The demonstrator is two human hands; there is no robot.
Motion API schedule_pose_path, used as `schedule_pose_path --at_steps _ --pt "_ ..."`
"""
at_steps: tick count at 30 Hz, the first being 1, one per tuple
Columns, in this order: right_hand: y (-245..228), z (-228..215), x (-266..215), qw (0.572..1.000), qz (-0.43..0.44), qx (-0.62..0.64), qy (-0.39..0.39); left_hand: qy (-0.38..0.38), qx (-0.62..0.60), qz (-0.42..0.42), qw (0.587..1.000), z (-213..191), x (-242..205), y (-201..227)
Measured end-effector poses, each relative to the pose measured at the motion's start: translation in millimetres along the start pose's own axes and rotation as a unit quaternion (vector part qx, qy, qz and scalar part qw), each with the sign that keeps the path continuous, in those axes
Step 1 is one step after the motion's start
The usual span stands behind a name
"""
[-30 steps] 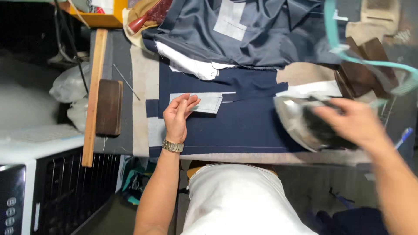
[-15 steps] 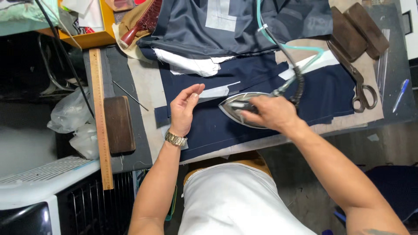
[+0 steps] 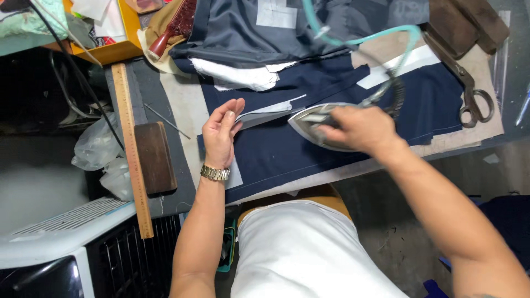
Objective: The person cuts fabric with shears along marked lines, rearranges fabric pieces on a workbench, and presses the seams using an iron.
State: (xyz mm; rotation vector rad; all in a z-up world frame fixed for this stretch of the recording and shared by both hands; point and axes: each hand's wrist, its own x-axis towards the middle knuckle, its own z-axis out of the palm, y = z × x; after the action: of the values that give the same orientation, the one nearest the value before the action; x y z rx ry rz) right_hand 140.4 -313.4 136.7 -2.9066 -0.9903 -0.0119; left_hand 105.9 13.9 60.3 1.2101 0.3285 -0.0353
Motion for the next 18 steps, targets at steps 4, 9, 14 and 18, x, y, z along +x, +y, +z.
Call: schedule_pose_path --at_steps 4,9,14,18 --pt "23 10 -14 0.997 0.053 -0.019 -0.052 0.007 -0.006 -0.004 1.0 -14 -1 2" --pt "-32 -4 10 0.995 0.048 0.021 -0.08 0.006 0.003 -0.005 1.0 -38 -2 12" --pt "-106 9 45 0.993 0.03 0.078 -0.088 -0.009 0.019 -0.003 1.0 -55 -1 10" --pt "-164 16 57 0.985 -0.008 0.121 -0.122 -0.014 0.029 0.005 0.999 -59 -2 8"
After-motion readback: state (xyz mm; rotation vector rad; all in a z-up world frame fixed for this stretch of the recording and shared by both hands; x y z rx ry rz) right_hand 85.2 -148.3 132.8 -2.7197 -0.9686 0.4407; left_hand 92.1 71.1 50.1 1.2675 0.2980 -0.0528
